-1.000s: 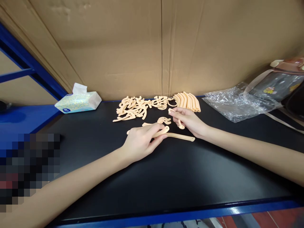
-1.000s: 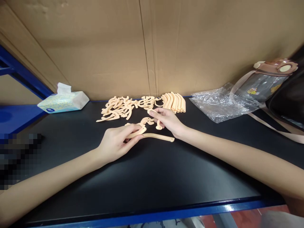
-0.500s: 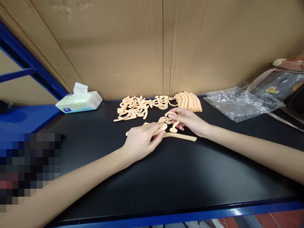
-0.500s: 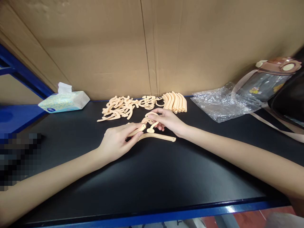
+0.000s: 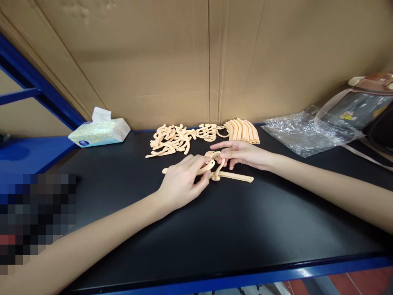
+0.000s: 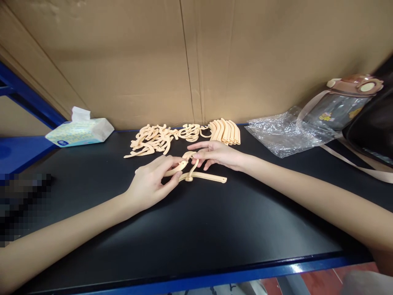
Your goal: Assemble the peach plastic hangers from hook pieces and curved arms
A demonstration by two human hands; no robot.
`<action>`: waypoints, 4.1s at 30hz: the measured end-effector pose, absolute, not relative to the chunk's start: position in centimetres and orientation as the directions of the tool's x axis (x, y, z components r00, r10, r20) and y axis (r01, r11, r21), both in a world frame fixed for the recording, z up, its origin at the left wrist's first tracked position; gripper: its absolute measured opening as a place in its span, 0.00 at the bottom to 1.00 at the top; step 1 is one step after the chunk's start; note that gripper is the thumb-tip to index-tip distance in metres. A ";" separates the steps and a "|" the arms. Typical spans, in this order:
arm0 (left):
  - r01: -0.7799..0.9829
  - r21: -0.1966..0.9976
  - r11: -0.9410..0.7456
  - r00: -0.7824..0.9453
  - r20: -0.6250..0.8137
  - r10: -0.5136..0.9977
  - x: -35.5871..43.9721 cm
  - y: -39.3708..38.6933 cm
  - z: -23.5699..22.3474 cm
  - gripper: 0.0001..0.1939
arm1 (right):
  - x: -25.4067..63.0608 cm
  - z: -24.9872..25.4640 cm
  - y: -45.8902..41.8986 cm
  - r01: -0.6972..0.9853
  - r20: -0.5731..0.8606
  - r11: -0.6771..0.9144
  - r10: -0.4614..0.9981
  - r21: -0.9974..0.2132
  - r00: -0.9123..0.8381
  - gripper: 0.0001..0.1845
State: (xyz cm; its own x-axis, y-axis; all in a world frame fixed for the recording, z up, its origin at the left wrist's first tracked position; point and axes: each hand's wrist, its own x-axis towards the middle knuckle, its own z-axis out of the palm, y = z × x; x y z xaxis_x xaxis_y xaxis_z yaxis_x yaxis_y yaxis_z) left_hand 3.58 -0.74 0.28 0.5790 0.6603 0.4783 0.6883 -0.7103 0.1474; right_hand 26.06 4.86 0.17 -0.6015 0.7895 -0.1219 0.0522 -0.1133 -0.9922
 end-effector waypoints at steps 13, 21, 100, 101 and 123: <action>0.724 0.038 -0.689 0.564 0.542 0.622 3.4 -0.4 -0.5 0.11 | 26.0 -0.4 4.9 -0.012 -0.105 -0.131 0.841 -0.991 -0.530 0.19; 0.684 -0.083 -0.725 0.627 0.575 0.525 3.4 -0.2 -0.3 0.19 | 25.1 -0.1 3.9 0.088 -0.100 -0.061 0.826 -0.994 -0.554 0.17; 0.541 -0.037 -0.840 0.764 0.439 0.473 3.4 0.0 -0.2 0.18 | 25.4 -0.7 4.3 0.052 0.021 0.059 0.835 -0.997 -0.550 0.13; 0.543 -0.036 -0.839 0.764 0.435 0.476 3.4 0.0 -0.2 0.18 | 25.4 -0.8 4.2 0.055 0.025 0.066 0.838 -0.996 -0.545 0.14; 0.610 -0.166 -0.775 0.741 0.466 0.483 3.6 0.1 -0.5 0.16 | 24.9 -0.8 3.8 0.001 0.056 0.064 0.878 -0.998 -0.476 0.15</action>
